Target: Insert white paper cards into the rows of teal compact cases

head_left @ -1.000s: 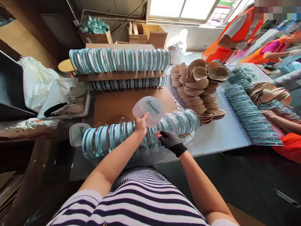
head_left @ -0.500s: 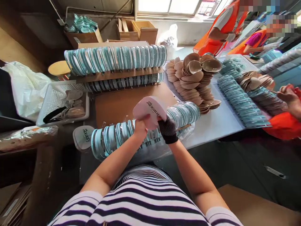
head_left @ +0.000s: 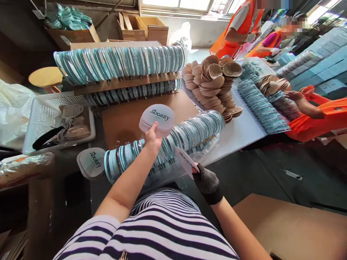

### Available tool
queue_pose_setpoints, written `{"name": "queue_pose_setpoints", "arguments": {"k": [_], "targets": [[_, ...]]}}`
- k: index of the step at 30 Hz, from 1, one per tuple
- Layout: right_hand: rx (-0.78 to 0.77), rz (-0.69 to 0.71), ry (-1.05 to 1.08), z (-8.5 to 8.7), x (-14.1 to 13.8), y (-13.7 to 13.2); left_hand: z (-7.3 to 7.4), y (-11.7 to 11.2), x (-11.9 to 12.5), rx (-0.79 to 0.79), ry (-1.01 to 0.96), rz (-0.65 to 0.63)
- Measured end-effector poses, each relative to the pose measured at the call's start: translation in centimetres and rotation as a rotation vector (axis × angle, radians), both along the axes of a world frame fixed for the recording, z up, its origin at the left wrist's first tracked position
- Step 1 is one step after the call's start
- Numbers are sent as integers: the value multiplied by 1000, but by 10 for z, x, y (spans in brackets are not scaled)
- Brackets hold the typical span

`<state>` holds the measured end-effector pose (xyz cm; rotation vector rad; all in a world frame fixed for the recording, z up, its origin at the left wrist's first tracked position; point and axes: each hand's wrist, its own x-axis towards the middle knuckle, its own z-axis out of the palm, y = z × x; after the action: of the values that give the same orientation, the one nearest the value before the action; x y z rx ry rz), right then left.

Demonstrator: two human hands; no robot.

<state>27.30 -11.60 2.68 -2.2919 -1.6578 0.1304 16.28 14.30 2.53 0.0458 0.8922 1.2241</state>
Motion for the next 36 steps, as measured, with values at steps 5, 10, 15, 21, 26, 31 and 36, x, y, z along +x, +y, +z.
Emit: {"name": "queue_pose_setpoints", "arguments": {"k": [5, 10, 15, 21, 26, 31, 36], "targets": [[-208, -41, -28, -2, -9, 43, -1, -5, 2, 73, 21, -6], [-384, -93, -14, -16, -16, 81, 0, -7, 3, 93, 49, -20], [-246, -73, -53, -26, -16, 79, 0, -10, 3, 93, 41, -30], [-234, -46, 1, -38, -18, 108, 2, -11, 2, 126, 38, -44], [-324, 21, 423, -38, -5, 112, 2, -14, 2, 148, 63, -32], [-315, 117, 832, -18, 15, 117, 1, -14, 6, 171, 116, 1], [298, -68, 437, 15, 30, 166, 9, -20, 8, 180, 125, -26]]}}
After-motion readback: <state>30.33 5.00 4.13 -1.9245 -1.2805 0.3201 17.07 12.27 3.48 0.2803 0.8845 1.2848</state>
